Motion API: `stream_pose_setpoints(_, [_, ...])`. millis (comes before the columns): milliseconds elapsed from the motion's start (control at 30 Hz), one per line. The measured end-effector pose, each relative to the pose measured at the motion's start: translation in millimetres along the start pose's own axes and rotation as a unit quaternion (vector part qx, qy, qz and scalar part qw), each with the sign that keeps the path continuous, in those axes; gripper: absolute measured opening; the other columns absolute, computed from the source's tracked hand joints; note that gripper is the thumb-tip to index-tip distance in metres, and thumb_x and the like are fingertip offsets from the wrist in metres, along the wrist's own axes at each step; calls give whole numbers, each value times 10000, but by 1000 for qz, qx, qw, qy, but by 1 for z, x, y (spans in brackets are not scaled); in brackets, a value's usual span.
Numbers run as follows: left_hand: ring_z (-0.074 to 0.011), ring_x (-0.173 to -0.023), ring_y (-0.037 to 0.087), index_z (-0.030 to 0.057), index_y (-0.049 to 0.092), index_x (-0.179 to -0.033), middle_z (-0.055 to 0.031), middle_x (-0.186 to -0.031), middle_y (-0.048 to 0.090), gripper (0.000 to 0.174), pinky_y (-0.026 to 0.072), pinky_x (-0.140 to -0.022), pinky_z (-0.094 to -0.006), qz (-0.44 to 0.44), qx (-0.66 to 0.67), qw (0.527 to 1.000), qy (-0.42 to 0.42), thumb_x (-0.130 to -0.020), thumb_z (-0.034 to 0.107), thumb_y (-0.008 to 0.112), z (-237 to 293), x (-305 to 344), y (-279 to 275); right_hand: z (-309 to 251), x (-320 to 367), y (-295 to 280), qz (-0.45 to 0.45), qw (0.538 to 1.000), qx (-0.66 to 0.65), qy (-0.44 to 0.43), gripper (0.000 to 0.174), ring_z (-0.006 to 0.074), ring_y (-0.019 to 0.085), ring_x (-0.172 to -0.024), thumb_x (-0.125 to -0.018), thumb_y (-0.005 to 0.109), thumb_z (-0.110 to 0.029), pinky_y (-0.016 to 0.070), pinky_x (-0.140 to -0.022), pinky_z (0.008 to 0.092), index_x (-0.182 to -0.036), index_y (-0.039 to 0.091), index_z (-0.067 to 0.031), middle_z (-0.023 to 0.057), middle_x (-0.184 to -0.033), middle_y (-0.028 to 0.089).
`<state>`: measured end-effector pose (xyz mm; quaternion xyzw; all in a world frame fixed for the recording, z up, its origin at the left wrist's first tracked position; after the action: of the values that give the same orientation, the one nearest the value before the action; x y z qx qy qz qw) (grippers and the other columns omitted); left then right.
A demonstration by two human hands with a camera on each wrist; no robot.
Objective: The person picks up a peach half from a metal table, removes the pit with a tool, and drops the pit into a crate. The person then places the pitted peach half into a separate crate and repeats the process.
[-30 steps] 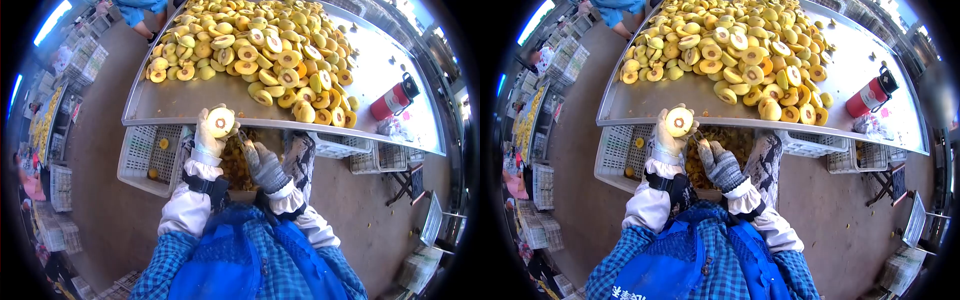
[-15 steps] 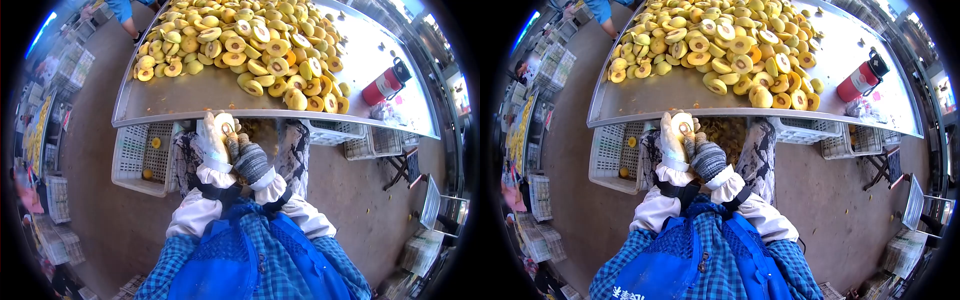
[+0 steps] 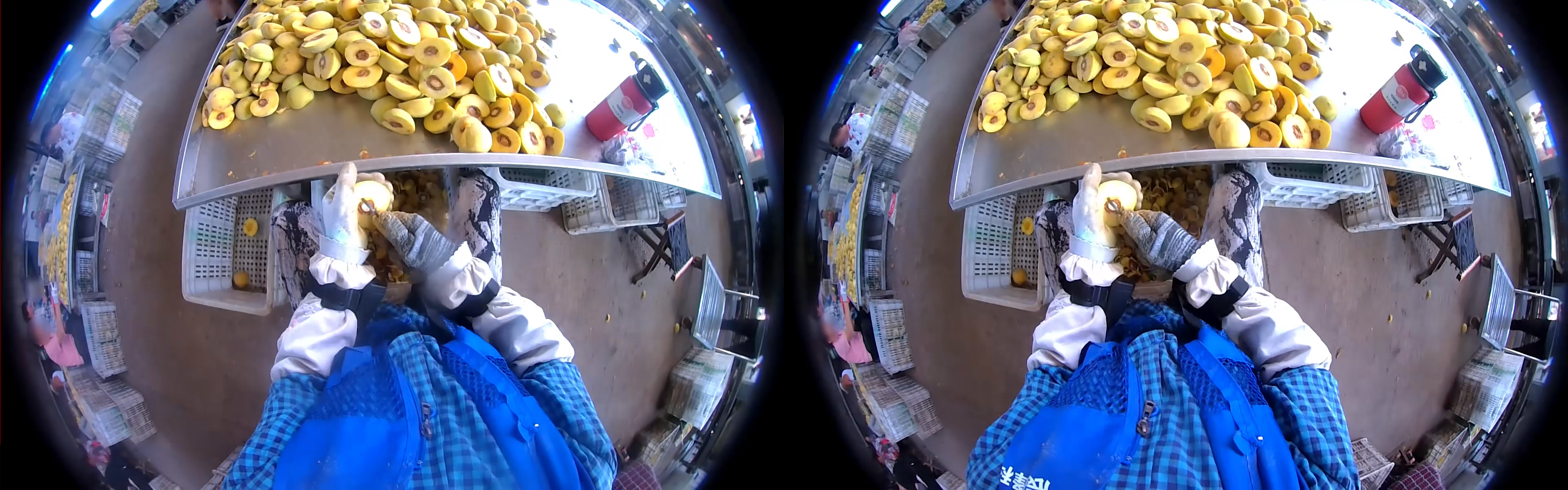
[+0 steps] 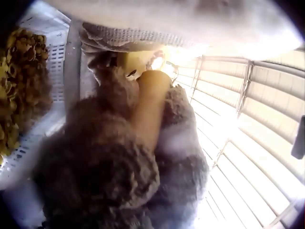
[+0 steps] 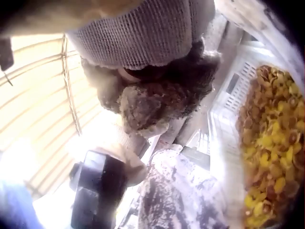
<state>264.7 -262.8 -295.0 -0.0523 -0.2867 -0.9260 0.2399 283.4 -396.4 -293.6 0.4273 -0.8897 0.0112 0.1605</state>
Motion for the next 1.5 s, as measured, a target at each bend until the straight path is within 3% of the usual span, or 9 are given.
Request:
stream_pose_setpoints(200, [-249, -605, 622, -1, 619, -852, -137, -758, 628, 368, 553, -552, -335, 82, 93, 991, 42, -908, 346, 513, -3, 15, 2, 42, -14, 8, 23, 958, 81, -273, 320, 184, 561, -732, -955, 444, -248, 462, -681, 325, -954, 608, 26, 140, -801, 639])
stream_pose_setpoints(600, [-238, -580, 610, 15, 617, -811, -134, -746, 616, 375, 527, -510, -333, 40, 118, 992, -17, -891, 370, 524, -1, 29, 3, 12, 8, 10, -63, 970, -207, 107, 334, 94, 516, -543, -901, 553, -392, 408, -459, 251, -879, 638, -70, 11, -649, 570])
stream_pose_setpoints(933, [-269, -619, 641, 70, 610, -856, -112, -773, 635, 388, 551, -480, -346, -9, 243, 968, -58, -895, 430, 471, 16, 16, -23, 6, 4, 19, -3, 952, 170, -253, 284, 295, 591, -591, -933, 481, -281, 458, -545, 375, -901, 597, -23, 190, -660, 586])
stream_pose_setpoints(1033, [-258, -640, 639, 30, 602, -902, -121, -807, 640, 373, 547, -524, -316, 105, 179, 975, 80, -903, 389, 500, 48, 17, -41, 20, -9, -4, 46, 876, 471, -92, 409, 396, 595, -648, -894, 471, -450, 454, -555, 474, -894, 601, -63, 227, -700, 596])
stream_pose_setpoints(1133, [-178, -658, 582, 22, 650, -853, -83, -801, 637, 246, 483, -595, -263, 345, -278, 844, 302, -878, 260, 589, 80, 24, -98, 29, 8, -12, 96, 888, 448, -22, 497, 403, 598, -808, -905, 398, -501, 465, -698, 480, -929, 615, -54, 248, -818, 612])
stream_pose_setpoints(1200, [-287, -931, 557, 20, 586, -1033, -160, -1018, 572, 303, 459, -792, -414, 362, -722, 472, 353, -800, 201, 653, 104, 26, -141, 53, 4, -19, 45, 917, 395, 15, 572, 414, 581, -872, -910, 349, -529, 455, -749, 481, -898, 620, -25, 258, -873, 609])
stream_pose_setpoints(1267, [-328, -1005, 539, 74, 548, -1131, -179, -1141, 519, 362, 449, -862, -434, 373, -775, 373, 347, -807, 201, 650, 115, 13, -109, 84, -7, -16, 17, 933, 356, 41, 574, 423, 578, -869, -914, 346, -524, 457, -745, 483, -914, 613, -16, 261, -877, 607])
stream_pose_setpoints(1400, [-313, -1078, 522, 81, 499, -1202, -176, -1198, 504, 440, 419, -950, -408, -8, -699, 648, 302, -807, 222, 628, 97, -55, 18, 63, -3, 8, -26, 933, 357, 15, 526, 428, 588, -756, -924, 368, -505, 463, -680, 481, -899, 587, -27, 248, -780, 607])
stream_pose_setpoints(1500, [-310, -1061, 532, 96, 457, -1246, -172, -1212, 500, 465, 428, -914, -415, -168, -821, 504, 208, -824, 252, 576, 47, -111, 56, 71, -5, 4, -19, 922, 386, 27, 526, 432, 590, -764, -924, 350, -511, 461, -680, 486, -939, 578, -37, 248, -778, 611])
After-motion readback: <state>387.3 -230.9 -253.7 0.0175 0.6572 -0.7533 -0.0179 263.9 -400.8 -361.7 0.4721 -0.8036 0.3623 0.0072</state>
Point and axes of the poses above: each hand's wrist, its own x-axis away from the middle knuckle, its own y-axis out of the palm, z = x × y, the point moved 1 cm from there along -x, towards the middle knuckle
